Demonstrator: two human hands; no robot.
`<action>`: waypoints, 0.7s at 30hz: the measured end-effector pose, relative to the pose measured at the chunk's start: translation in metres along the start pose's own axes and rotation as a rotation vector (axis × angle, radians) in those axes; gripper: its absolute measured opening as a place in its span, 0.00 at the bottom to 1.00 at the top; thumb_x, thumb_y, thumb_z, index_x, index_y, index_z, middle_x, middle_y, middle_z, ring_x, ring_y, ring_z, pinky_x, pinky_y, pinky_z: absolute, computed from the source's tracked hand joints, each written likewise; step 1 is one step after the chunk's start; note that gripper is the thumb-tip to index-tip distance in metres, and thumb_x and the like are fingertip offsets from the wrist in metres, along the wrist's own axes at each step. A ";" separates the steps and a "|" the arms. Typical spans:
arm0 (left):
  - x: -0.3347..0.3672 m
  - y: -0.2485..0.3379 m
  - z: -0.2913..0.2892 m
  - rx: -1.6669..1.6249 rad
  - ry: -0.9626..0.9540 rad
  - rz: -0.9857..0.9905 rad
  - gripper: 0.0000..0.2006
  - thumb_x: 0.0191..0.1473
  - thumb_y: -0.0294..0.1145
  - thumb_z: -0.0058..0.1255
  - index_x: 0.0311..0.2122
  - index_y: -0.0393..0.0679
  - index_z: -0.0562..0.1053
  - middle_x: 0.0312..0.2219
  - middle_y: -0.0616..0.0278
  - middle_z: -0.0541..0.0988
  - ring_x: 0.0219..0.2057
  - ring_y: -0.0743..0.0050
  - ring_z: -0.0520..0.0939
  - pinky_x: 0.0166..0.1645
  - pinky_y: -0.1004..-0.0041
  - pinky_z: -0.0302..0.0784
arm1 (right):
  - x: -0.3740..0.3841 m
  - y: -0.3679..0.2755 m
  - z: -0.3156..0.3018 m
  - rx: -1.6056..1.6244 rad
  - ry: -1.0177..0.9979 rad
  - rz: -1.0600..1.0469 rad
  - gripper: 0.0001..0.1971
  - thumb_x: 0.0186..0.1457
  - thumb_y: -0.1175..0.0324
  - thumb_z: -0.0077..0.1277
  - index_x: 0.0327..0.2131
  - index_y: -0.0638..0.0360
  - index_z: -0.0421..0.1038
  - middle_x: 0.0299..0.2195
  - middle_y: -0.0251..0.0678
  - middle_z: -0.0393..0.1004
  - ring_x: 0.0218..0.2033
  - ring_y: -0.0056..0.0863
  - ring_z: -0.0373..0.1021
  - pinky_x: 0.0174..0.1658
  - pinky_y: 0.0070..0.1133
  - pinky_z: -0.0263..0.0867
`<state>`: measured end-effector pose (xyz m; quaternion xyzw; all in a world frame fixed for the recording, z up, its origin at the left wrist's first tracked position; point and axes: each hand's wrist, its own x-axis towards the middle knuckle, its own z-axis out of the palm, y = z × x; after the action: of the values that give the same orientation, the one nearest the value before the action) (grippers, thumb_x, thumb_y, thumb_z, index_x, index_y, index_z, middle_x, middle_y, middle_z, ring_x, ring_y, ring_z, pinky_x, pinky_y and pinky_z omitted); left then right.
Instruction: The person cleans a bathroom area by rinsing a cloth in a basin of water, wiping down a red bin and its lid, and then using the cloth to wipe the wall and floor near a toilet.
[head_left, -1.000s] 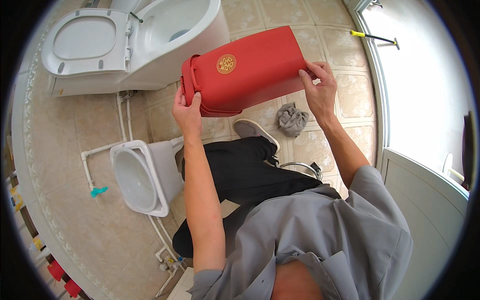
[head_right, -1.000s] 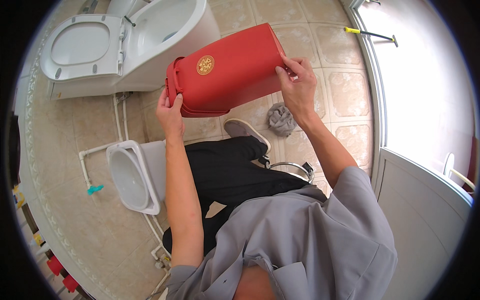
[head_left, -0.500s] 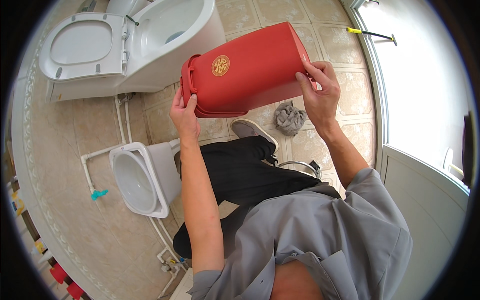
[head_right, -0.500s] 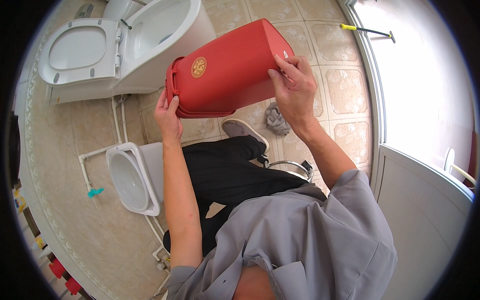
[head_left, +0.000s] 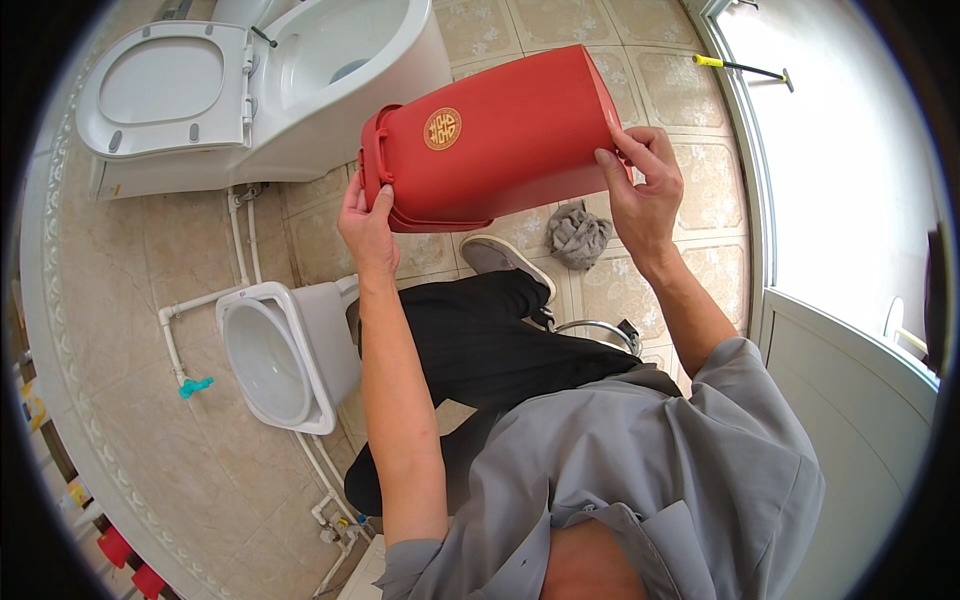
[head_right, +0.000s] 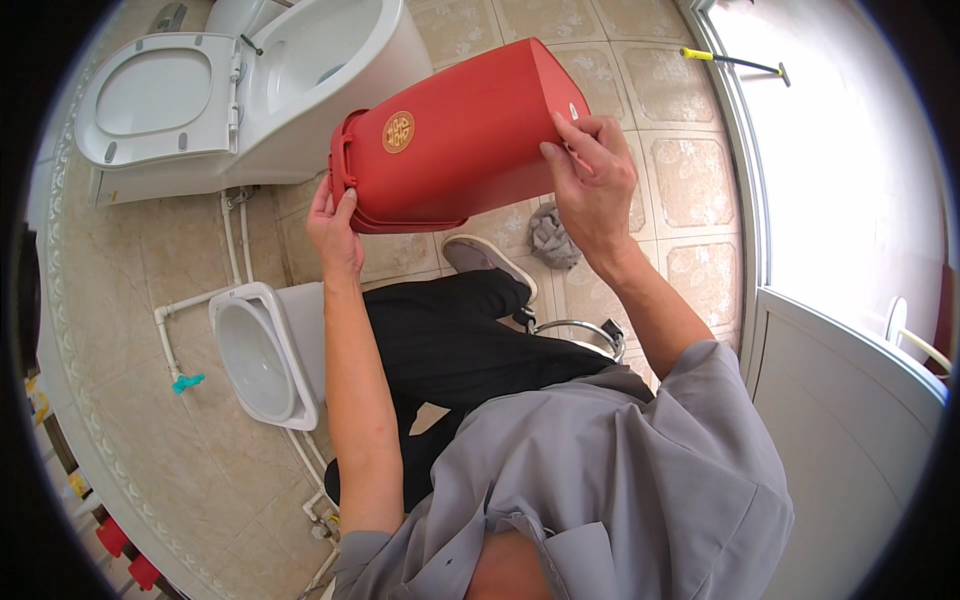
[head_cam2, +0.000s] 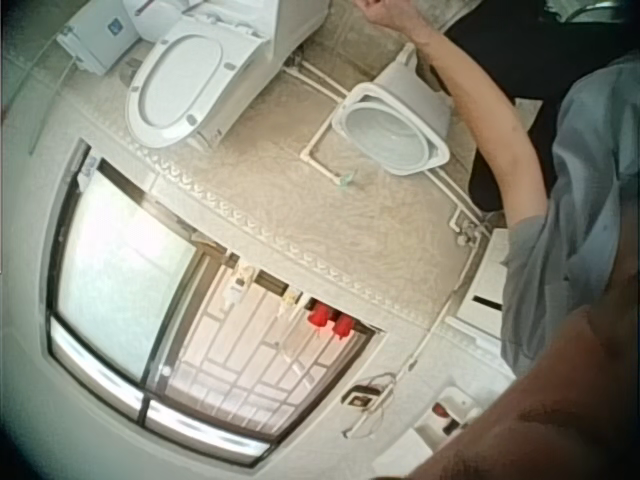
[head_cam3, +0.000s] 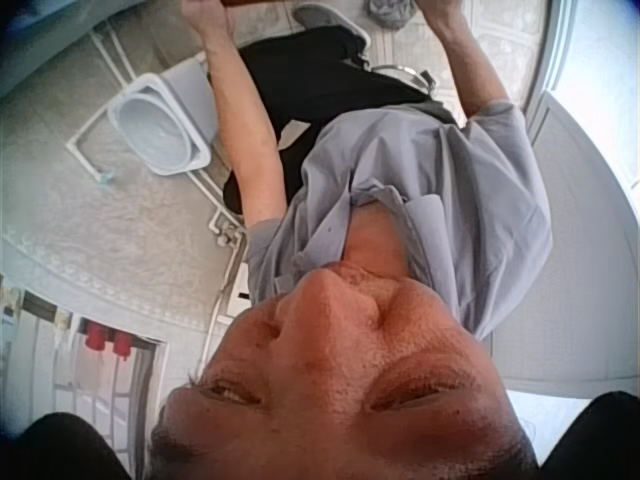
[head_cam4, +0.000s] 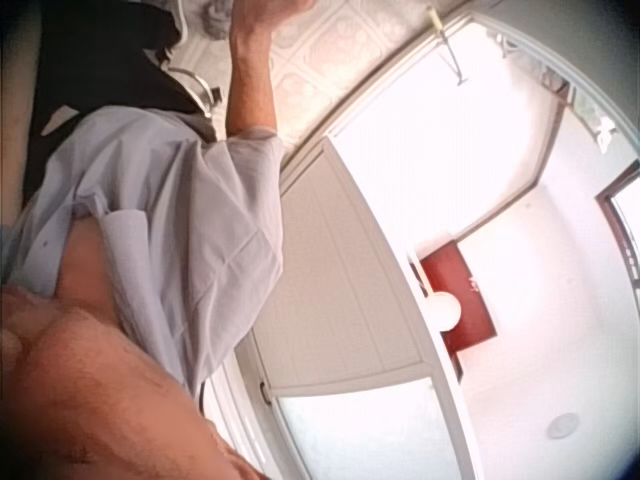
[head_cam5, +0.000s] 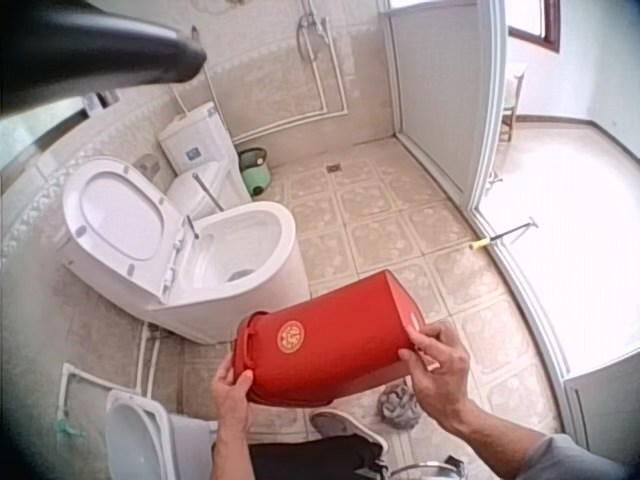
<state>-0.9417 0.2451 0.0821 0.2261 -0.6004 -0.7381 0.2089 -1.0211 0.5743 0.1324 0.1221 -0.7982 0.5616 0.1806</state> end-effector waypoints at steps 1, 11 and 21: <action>0.001 0.000 -0.001 -0.010 0.004 0.008 0.29 0.58 0.16 0.54 0.64 0.24 0.60 0.55 0.44 0.76 0.53 0.65 0.80 0.60 0.69 0.75 | -0.001 0.000 -0.001 -0.022 -0.002 -0.025 0.16 0.49 0.80 0.63 0.45 0.63 0.81 0.36 0.38 0.74 0.36 0.31 0.71 0.38 0.23 0.69; 0.000 0.001 0.005 0.088 0.081 0.090 0.28 0.57 0.20 0.60 0.61 0.25 0.64 0.51 0.47 0.79 0.49 0.69 0.81 0.57 0.71 0.77 | -0.009 -0.004 -0.004 -0.066 0.003 -0.196 0.20 0.46 0.82 0.64 0.45 0.61 0.81 0.35 0.36 0.74 0.35 0.30 0.70 0.37 0.24 0.67; -0.003 0.008 0.005 0.262 0.138 0.136 0.26 0.57 0.22 0.61 0.59 0.24 0.68 0.46 0.48 0.82 0.44 0.71 0.83 0.52 0.74 0.79 | -0.014 -0.004 -0.006 0.014 0.014 -0.171 0.19 0.46 0.84 0.64 0.45 0.63 0.81 0.35 0.36 0.74 0.34 0.28 0.70 0.34 0.21 0.66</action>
<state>-0.9419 0.2488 0.0911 0.2603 -0.6897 -0.6203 0.2680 -1.0061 0.5790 0.1313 0.1869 -0.7796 0.5506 0.2326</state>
